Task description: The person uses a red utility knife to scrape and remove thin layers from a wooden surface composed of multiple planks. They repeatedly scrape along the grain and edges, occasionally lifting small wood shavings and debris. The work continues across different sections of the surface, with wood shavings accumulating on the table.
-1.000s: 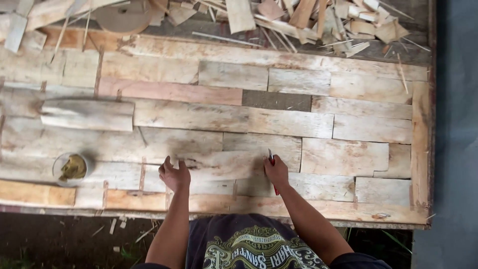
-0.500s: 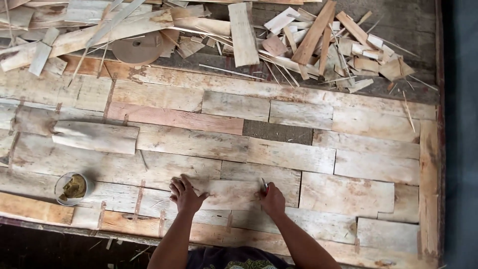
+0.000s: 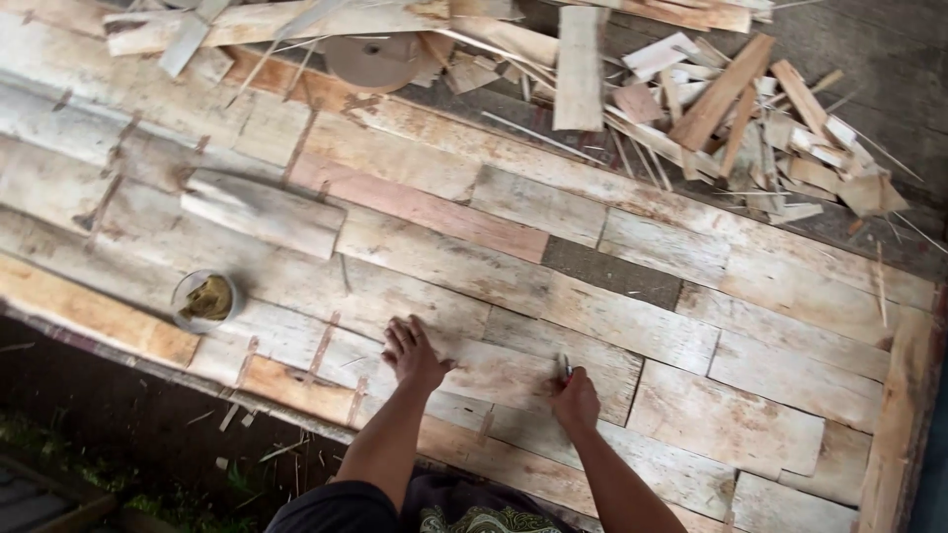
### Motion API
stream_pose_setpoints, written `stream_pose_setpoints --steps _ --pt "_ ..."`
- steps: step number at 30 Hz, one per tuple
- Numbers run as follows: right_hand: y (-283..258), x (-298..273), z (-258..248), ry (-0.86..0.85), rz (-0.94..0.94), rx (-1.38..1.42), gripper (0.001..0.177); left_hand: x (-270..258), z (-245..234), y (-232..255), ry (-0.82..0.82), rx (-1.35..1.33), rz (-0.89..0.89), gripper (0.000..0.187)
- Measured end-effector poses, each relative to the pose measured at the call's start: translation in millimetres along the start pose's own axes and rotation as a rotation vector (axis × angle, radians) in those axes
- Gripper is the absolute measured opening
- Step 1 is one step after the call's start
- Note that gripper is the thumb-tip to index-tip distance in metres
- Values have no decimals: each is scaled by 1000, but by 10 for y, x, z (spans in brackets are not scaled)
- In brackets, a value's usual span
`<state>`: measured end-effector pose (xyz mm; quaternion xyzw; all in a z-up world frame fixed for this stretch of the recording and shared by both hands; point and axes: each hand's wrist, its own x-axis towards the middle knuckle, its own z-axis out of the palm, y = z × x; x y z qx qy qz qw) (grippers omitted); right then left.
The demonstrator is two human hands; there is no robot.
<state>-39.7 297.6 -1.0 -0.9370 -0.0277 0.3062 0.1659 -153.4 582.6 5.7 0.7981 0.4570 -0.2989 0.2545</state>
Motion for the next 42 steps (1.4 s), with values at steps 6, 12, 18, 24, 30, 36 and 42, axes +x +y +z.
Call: stream_pose_setpoints --steps 6,12,18,24,30,36,42 --pt "34 75 226 106 81 -21 54 217 116 -52 -68 9 -5 130" --pt "-284 -261 341 231 230 132 39 -237 -774 -395 -146 7 291 105" --pt "-194 -461 917 409 286 463 43 106 -957 -1336 -11 -510 448 73" --pt "-940 -942 1249 326 281 719 35 135 -1435 -2158 141 -736 388 59" --pt "-1555 -948 1645 221 217 759 25 209 -1780 -2741 227 -845 221 53" --pt "-2387 -955 1486 218 194 824 22 702 -2182 -2765 353 -833 262 52" --pt "-3200 -747 1390 189 120 832 27 1001 -2886 -2766 509 -801 263 58"
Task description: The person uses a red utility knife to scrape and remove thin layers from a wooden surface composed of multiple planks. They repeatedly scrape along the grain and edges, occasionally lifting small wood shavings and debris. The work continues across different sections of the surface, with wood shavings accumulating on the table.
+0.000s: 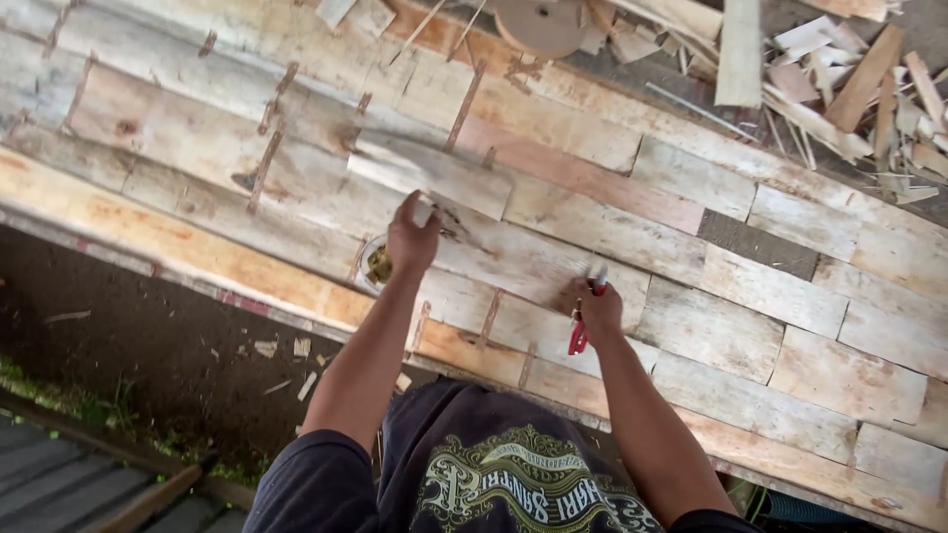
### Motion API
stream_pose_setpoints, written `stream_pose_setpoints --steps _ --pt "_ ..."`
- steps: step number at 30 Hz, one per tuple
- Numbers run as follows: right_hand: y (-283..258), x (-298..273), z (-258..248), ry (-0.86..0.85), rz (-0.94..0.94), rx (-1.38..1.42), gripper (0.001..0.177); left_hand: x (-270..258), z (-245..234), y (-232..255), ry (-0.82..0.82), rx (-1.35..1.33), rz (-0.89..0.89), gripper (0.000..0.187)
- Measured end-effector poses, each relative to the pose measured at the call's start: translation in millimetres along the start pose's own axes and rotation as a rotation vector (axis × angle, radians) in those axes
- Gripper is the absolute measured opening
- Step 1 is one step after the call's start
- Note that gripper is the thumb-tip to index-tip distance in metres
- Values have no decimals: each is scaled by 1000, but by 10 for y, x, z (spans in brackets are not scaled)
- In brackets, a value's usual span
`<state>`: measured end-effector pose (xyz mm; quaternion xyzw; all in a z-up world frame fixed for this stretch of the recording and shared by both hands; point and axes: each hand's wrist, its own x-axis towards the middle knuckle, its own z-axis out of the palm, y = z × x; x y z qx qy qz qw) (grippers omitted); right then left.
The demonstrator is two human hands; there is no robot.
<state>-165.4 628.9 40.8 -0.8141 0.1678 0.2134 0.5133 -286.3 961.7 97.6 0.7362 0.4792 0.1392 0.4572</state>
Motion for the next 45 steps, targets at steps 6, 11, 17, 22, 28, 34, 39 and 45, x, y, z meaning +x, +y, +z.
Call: stream_pose_setpoints --steps 6,11,17,22,28,34,39,45 --pt "-403 279 574 -81 -7 -30 30 1149 148 -695 119 12 -8 65" --pt "-731 374 974 -177 -12 -2 34 1540 -156 -551 122 39 -49 64" --pt "-1012 578 1514 -302 94 127 28 2016 -385 -568 121 132 -141 76" --pt "-1233 566 1678 -356 199 189 31 2269 -341 -858 24 283 -273 86" --pt "-1018 749 1691 -416 276 140 24 2002 -478 -378 -153 313 -310 71" --pt "-1149 558 1387 -415 235 289 28 2159 -412 -881 -102 -98 -180 46" --pt "-737 638 1105 -392 154 368 35 1968 -284 -736 -172 -284 -118 33" --pt "-676 507 794 -225 130 432 37 1913 -51 -790 -236 -307 -93 20"
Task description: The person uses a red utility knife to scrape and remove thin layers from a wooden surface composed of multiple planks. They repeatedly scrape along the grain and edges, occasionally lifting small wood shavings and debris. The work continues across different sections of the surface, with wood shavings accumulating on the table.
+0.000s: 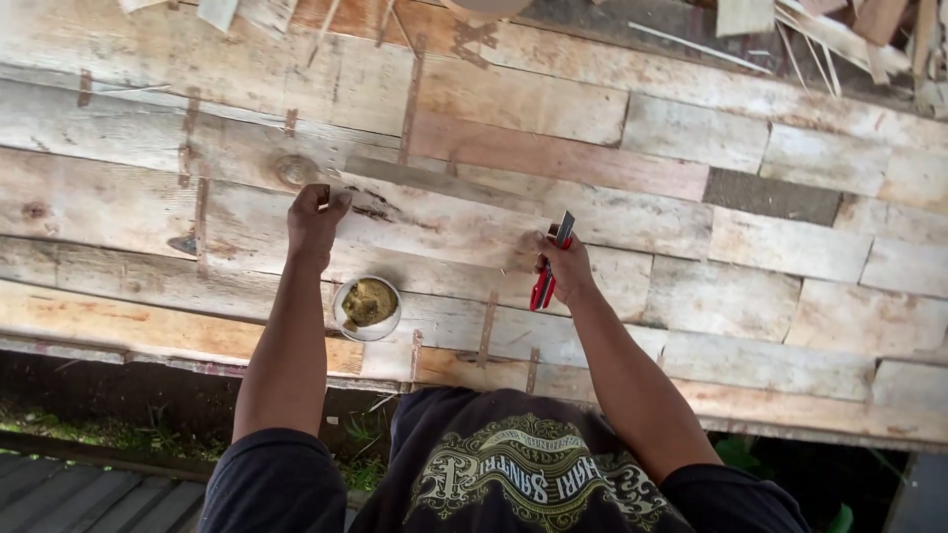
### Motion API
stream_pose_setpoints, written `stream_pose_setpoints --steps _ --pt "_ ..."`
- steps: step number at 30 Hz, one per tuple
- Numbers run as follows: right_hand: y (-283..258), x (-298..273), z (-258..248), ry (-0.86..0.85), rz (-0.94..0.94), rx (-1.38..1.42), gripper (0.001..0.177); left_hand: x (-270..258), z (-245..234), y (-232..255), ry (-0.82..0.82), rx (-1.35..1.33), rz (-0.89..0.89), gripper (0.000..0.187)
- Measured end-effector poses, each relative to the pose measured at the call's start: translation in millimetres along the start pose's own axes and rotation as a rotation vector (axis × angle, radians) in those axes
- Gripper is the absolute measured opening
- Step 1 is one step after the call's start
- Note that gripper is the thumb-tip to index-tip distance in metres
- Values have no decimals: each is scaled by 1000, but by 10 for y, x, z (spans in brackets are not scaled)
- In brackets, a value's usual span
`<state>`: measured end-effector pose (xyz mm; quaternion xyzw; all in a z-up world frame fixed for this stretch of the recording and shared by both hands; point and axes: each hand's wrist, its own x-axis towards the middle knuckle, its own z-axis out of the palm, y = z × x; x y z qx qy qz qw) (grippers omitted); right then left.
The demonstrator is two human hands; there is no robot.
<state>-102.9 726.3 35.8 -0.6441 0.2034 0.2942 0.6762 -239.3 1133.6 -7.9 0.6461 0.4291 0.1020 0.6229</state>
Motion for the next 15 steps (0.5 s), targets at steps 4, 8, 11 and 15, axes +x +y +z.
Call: stream_pose_setpoints --steps 4,8,11,15 --pt "122 95 -308 46 -30 9 37 29 130 -88 -21 -1 0 12" --pt "266 79 -525 23 -13 51 35 -143 280 90 -73 -85 27 19" --pt "234 -16 -609 16 -8 75 35 -220 384 147 -145 -183 14 26" --pt "80 -108 -632 5 -22 93 41 -210 519 127 -186 -145 62 29"
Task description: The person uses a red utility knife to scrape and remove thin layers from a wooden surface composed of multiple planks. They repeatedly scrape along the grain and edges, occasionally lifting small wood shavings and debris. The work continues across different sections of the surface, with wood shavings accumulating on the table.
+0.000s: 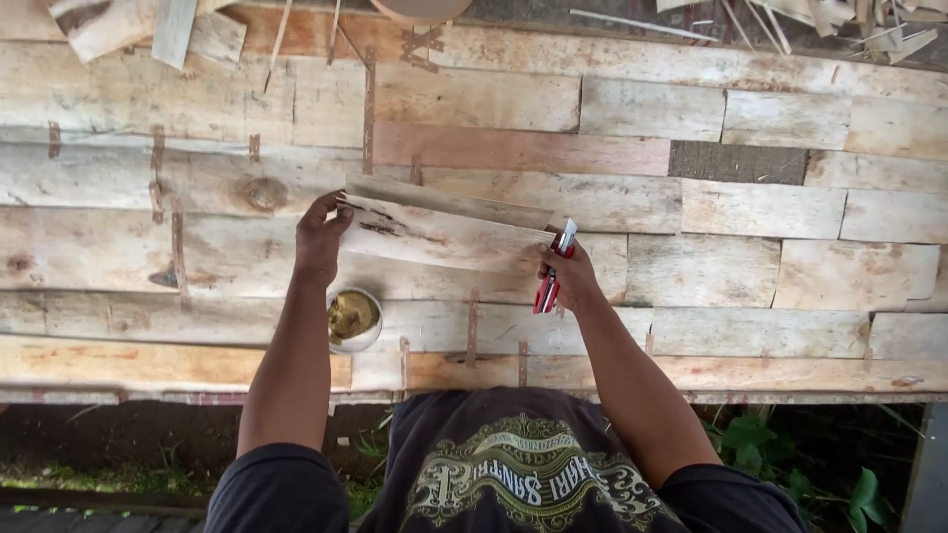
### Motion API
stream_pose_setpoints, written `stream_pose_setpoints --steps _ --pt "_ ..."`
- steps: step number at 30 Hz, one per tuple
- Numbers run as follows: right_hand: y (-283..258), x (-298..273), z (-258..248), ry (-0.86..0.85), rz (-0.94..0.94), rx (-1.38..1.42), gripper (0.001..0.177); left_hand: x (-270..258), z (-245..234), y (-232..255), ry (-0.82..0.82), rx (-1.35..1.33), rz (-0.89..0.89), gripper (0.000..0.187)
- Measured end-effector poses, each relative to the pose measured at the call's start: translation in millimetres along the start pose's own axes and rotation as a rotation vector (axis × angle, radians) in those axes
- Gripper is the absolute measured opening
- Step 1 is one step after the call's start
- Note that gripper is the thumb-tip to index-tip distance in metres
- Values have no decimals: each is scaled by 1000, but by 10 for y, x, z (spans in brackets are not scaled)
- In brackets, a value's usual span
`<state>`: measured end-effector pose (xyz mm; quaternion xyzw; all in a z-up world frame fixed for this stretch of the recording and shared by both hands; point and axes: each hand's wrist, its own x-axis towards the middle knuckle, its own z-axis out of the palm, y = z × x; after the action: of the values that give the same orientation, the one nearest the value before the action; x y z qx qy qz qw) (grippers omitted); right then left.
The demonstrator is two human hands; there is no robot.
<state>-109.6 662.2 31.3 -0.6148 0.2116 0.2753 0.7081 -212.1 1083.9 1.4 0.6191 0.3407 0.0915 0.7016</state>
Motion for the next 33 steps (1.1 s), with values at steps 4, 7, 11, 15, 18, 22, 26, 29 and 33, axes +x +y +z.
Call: stream_pose_setpoints --steps 4,7,11,15,18,22,26,29,33 --pt "-152 288 2 50 6 -38 30 165 243 204 56 74 16 25" --pt "-502 570 83 47 -33 -99 33 495 420 351 115 216 20 25" --pt "-1067 1174 213 64 -77 -135 33 1155 764 577 123 295 -27 24" --pt "-1631 1887 315 80 -140 -195 28 1742 1195 1051 89 285 -10 32" --pt "-1839 2842 83 123 -214 -279 18 2257 1512 1241 19 274 26 41" --pt "-2504 3497 198 119 -276 -323 14 2793 1976 1580 -20 265 87 44" --pt "-3095 3495 474 350 -496 -209 11 2930 2376 2112 -58 -247 234 65" --pt "-3174 3205 876 496 -630 -159 18 3201 2440 1876 192 -560 319 57" --pt "-2842 3324 1470 301 -654 -214 23 3322 2134 1463 466 -623 187 14"
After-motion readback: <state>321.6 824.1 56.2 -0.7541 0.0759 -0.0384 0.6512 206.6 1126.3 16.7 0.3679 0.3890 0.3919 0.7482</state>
